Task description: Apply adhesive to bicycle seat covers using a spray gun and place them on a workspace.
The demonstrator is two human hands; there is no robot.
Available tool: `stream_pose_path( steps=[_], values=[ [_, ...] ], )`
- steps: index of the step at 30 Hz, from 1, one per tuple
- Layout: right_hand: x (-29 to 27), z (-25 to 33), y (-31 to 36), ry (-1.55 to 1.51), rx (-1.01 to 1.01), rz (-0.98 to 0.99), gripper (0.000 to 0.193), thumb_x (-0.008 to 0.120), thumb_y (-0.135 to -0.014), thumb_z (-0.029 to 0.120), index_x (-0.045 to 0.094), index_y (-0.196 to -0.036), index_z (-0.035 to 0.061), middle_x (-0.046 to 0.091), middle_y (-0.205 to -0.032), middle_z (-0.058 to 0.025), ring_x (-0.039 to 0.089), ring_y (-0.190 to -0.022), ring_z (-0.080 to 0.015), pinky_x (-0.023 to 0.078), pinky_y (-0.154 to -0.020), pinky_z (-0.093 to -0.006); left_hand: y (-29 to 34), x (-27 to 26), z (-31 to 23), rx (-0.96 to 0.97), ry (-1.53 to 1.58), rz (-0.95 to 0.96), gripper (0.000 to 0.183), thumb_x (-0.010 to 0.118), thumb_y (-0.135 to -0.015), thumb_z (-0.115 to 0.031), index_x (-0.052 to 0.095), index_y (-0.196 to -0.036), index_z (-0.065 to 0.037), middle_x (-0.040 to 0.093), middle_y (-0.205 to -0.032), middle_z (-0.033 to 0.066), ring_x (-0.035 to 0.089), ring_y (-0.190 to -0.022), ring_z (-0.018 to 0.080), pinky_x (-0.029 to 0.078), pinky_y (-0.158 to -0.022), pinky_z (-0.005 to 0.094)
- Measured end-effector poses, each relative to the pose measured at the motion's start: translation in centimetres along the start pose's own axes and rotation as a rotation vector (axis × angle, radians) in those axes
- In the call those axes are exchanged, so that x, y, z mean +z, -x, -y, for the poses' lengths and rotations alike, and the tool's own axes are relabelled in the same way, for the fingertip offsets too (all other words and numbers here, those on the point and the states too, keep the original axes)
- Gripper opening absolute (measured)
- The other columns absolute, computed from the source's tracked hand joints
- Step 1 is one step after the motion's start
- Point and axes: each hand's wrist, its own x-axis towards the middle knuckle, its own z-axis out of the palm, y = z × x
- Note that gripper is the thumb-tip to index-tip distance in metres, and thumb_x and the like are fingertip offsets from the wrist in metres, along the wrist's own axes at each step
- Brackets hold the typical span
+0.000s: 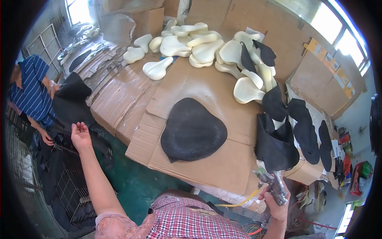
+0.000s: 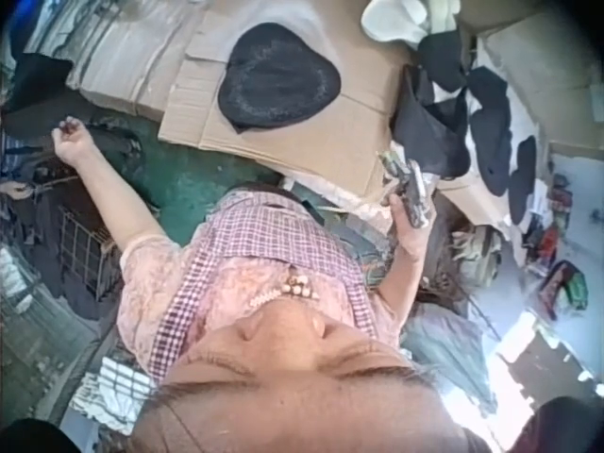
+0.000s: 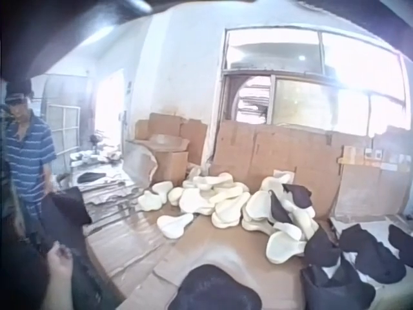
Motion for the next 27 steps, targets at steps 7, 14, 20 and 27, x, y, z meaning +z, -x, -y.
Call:
stream_pose_path(
  steps=[7, 14, 20, 27],
  values=[
    [-4.8, -0.3, 2.6, 0.067, 0.103, 0.083, 0.063, 0.068, -0.073, 0.003, 0.043, -0.130, -0.0070, 0.062, -0.081, -0.0113, 0.062, -0.068, -0.0162, 0.052, -0.064, -0.0279, 7.9, -1.7, 8.5, -0.149, -0.357, 0.016, 0.033, 0.056, -0.086, -0.005, 0.052, -0.119, -0.008, 0.063, -0.085, 0.0055, 0.062, -0.070, 0.0180, 0.051, -0.062, 0.0276],
    [-1.2, 1.0, -2.2, -0.138, 0.162, 0.253, 0.060, 0.066, -0.071, -0.002, 0.047, -0.128, -0.0050, 0.064, -0.090, -0.0107, 0.061, -0.080, -0.0150, 0.049, -0.075, -0.0290, 16.5, -2.8, 20.2, -0.333, -0.875, 0.257, 0.034, 0.057, -0.080, 0.000, 0.055, -0.114, -0.001, 0.057, -0.079, 0.0038, 0.057, -0.059, 0.0142, 0.048, -0.056, 0.0256],
    [-2.6, -0.1, -4.5, -0.023, 0.018, 0.137, 0.058, 0.064, -0.074, -0.001, 0.045, -0.128, -0.0070, 0.063, -0.087, -0.0119, 0.062, -0.074, -0.0161, 0.051, -0.067, -0.0269, 20.7, -3.6, 25.5, -0.022, -1.626, 0.518, 0.030, 0.062, -0.076, -0.011, 0.065, -0.105, -0.008, 0.061, -0.083, 0.0086, 0.059, -0.075, 0.0241, 0.049, -0.072, 0.0362],
    [-3.8, 0.2, -5.5, -0.058, -0.009, 0.251, 0.059, 0.065, -0.073, 0.000, 0.046, -0.129, -0.0048, 0.063, -0.085, -0.0112, 0.061, -0.072, -0.0144, 0.050, -0.068, -0.0274, 24.2, -1.5, 26.8, 0.299, -2.055, 0.537, 0.024, 0.066, -0.077, -0.017, 0.067, -0.100, -0.013, 0.060, -0.100, 0.0097, 0.053, -0.101, 0.0287, 0.043, -0.086, 0.0449]
  ],
)
